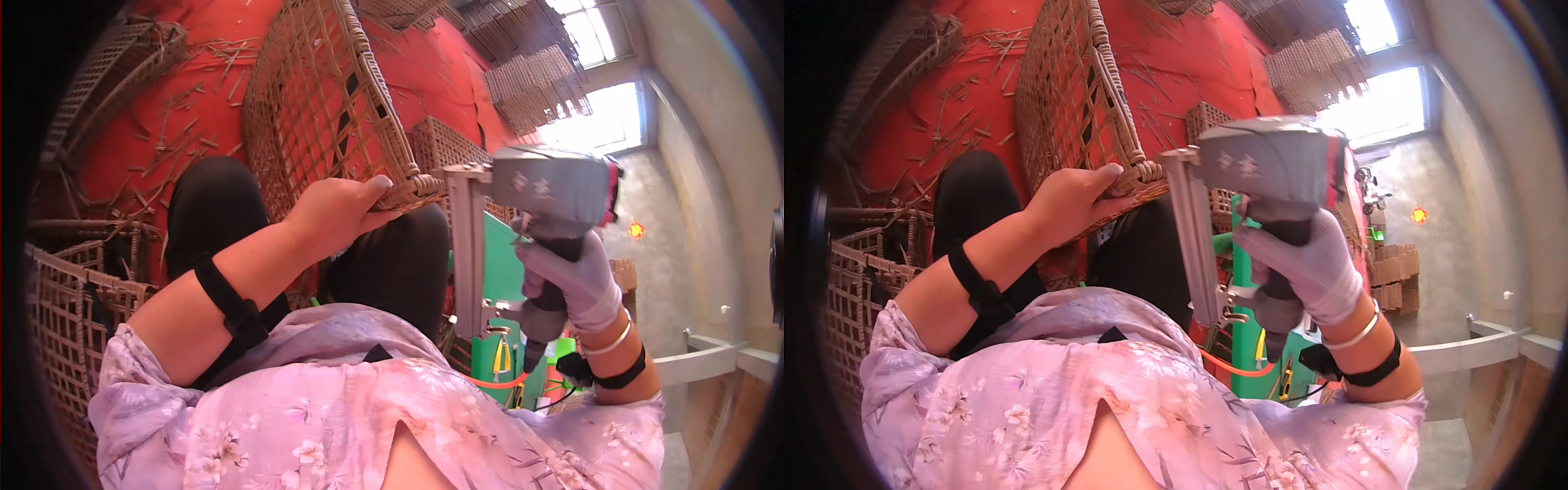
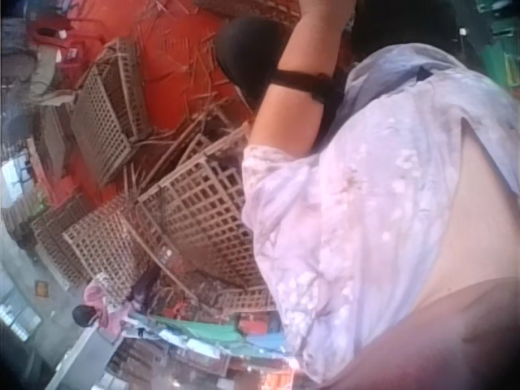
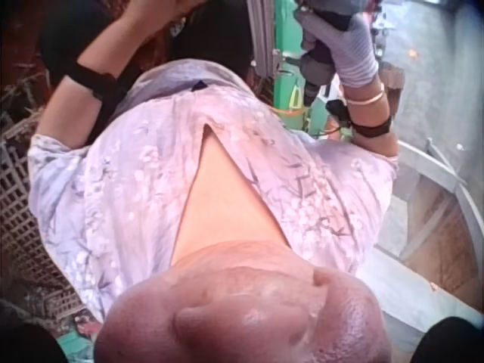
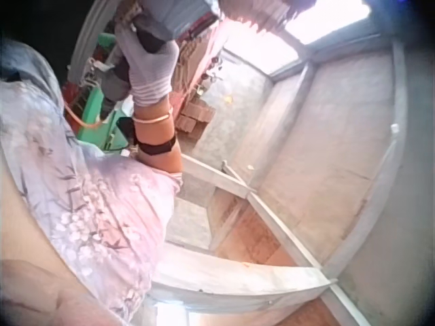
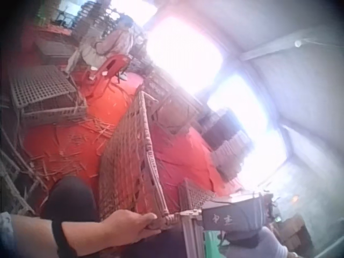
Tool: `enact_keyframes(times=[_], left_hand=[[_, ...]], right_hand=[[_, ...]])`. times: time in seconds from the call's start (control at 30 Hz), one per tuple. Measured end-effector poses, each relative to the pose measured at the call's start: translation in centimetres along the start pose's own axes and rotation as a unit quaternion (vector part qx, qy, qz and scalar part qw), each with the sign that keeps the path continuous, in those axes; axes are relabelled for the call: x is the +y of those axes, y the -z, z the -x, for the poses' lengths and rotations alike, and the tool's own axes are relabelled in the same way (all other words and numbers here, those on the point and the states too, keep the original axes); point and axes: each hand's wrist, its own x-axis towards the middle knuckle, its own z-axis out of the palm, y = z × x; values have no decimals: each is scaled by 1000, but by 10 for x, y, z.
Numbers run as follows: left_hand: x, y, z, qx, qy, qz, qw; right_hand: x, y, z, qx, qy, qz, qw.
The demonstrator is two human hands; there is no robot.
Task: Assembling and securing components of a wicker furniture piece using a pneumatic staple gun and hand tools.
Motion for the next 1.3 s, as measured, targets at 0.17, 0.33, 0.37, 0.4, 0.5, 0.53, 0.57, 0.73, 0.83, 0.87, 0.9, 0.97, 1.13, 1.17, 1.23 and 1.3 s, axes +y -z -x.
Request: enact_keyframes(times=[0.17, 0.33, 0.37, 0.4, 0.5, 0.53, 0.57, 0.73, 0.83, 0.87, 0.9, 0.97, 1.13, 1.17, 1.23, 1.3], left_hand=[[4, 4, 3, -10, 19, -14, 1000], [11, 11, 3, -6, 46, -33, 998], [14, 15, 3, -18, 41, -44, 998], [18, 21, 3, -24, 55, -57, 997], [29, 47, -1, 18, 37, -71, 997], [34, 56, -3, 72, 10, -55, 996], [39, 65, -9, 59, 7, -69, 996], [57, 86, -39, 17, -14, -134, 991], [67, 83, -47, -50, 18, -100, 994], [70, 84, -50, -64, 39, -96, 993], [75, 83, -55, -77, 59, -90, 991], [85, 82, -64, -100, 84, -103, 986], [91, 72, -71, -93, 88, -111, 986], [87, 77, -73, -69, 76, -138, 985], [85, 78, -72, -14, 39, -157, 987], [110, 70, -72, 20, 7, -126, 992]], right_hand=[[35, 26, 36, 97, 31, -67, 993], [93, 63, 53, 151, 41, -237, 959], [110, 71, 53, 152, 39, -254, 954], [128, 76, 52, 179, 16, -291, 940], [173, 82, 51, 219, -21, -345, 913], [187, 82, 51, 237, -39, -346, 907], [200, 81, 51, 255, -57, -347, 901], [239, 64, 46, 218, -48, -368, 903], [255, 64, 43, 189, -51, -392, 899], [259, 64, 42, 186, -49, -391, 900], [261, 67, 44, 187, -48, -388, 901], [258, 66, 38, 157, -28, -388, 908], [247, 66, 45, 180, -3, -346, 921], [242, 63, 46, 186, 4, -361, 914], [223, 61, 43, 213, 25, -369, 904], [223, 69, 34, 196, 114, -403, 887]])
